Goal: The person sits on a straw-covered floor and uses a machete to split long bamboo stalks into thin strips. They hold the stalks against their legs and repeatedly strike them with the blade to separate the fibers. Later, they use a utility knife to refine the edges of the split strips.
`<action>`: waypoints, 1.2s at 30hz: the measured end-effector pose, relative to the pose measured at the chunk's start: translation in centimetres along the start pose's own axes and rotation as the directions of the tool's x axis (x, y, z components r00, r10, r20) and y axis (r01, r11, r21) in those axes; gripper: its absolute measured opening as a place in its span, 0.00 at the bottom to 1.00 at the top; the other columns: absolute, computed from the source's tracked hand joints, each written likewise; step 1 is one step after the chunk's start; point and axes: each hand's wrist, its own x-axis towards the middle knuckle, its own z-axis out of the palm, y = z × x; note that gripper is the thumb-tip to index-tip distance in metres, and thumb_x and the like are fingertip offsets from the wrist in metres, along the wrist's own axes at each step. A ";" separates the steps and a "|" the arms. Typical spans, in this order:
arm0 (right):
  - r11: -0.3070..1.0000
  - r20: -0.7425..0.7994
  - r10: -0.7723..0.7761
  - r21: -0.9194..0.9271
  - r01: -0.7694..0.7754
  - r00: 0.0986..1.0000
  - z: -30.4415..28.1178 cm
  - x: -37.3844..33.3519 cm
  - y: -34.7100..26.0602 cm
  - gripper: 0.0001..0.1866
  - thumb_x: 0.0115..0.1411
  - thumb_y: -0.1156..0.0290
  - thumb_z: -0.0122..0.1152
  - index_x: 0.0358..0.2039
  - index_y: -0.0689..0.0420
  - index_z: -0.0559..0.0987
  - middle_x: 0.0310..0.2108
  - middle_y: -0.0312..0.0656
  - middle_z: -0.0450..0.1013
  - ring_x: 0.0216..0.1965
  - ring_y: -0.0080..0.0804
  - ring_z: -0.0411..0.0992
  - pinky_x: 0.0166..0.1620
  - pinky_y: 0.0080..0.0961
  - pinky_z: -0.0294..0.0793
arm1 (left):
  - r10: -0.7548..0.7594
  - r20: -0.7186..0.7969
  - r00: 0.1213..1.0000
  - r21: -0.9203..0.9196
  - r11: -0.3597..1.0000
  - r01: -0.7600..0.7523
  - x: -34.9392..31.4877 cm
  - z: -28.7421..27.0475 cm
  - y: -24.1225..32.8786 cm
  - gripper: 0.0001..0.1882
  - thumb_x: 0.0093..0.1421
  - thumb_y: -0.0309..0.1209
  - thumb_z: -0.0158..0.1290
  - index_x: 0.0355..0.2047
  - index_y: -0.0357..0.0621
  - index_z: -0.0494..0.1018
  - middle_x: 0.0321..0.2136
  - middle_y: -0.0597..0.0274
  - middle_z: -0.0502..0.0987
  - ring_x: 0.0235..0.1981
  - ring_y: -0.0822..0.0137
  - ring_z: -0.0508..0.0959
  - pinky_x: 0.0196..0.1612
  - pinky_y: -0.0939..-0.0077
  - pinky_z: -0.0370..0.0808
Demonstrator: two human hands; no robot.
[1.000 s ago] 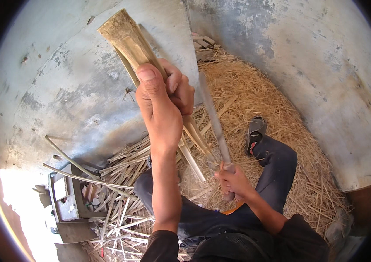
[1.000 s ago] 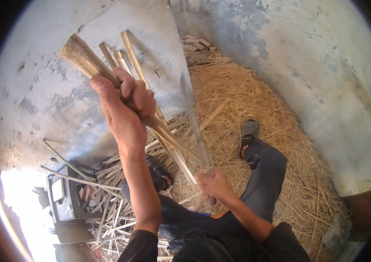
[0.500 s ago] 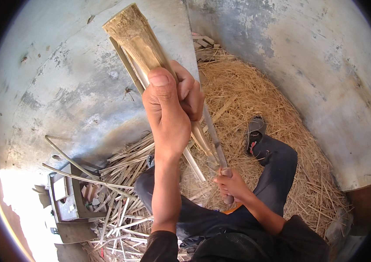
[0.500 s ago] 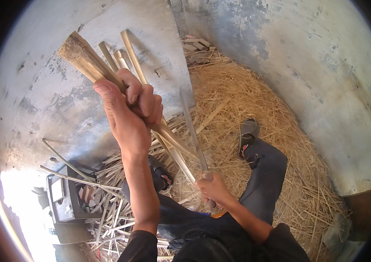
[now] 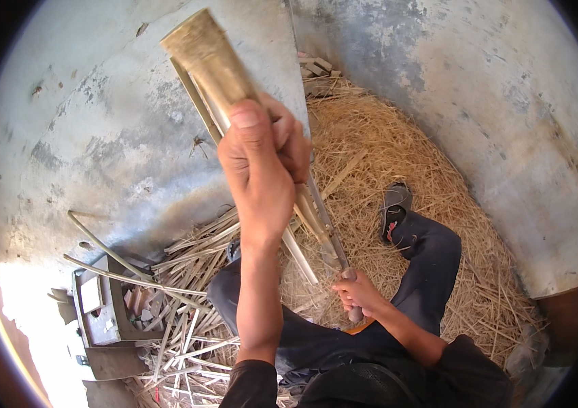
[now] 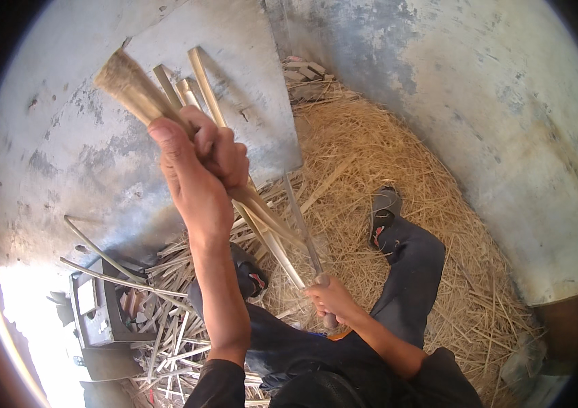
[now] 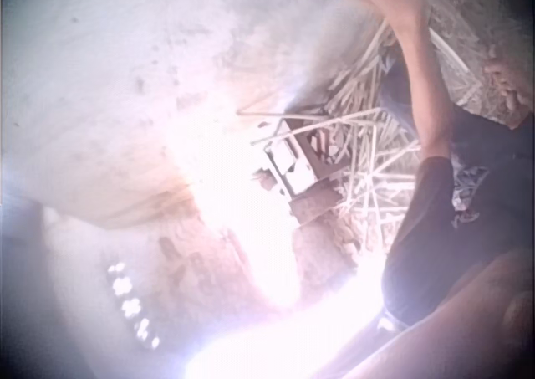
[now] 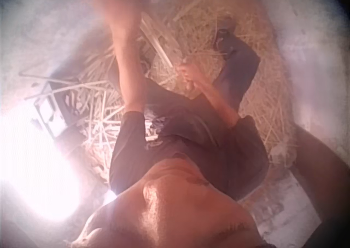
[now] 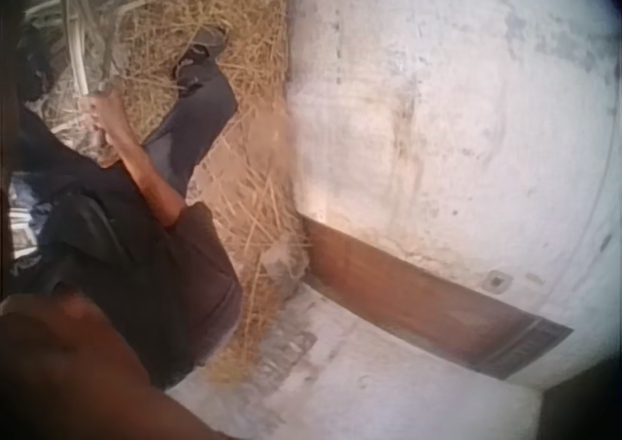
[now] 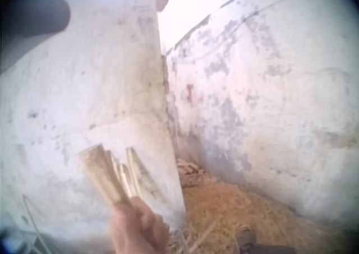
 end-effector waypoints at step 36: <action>0.955 0.033 -0.237 0.192 0.227 0.971 0.6 -2.0 -3.5 0.12 0.62 0.81 0.57 0.31 0.52 0.65 0.13 0.29 0.58 0.10 0.16 0.57 0.15 0.22 0.56 | -0.057 -0.090 0.994 0.092 0.994 0.065 0.3 -0.4 0.0 0.32 0.70 0.66 0.33 0.25 0.51 0.54 0.13 0.76 0.47 0.14 0.79 0.45 0.17 0.76 0.43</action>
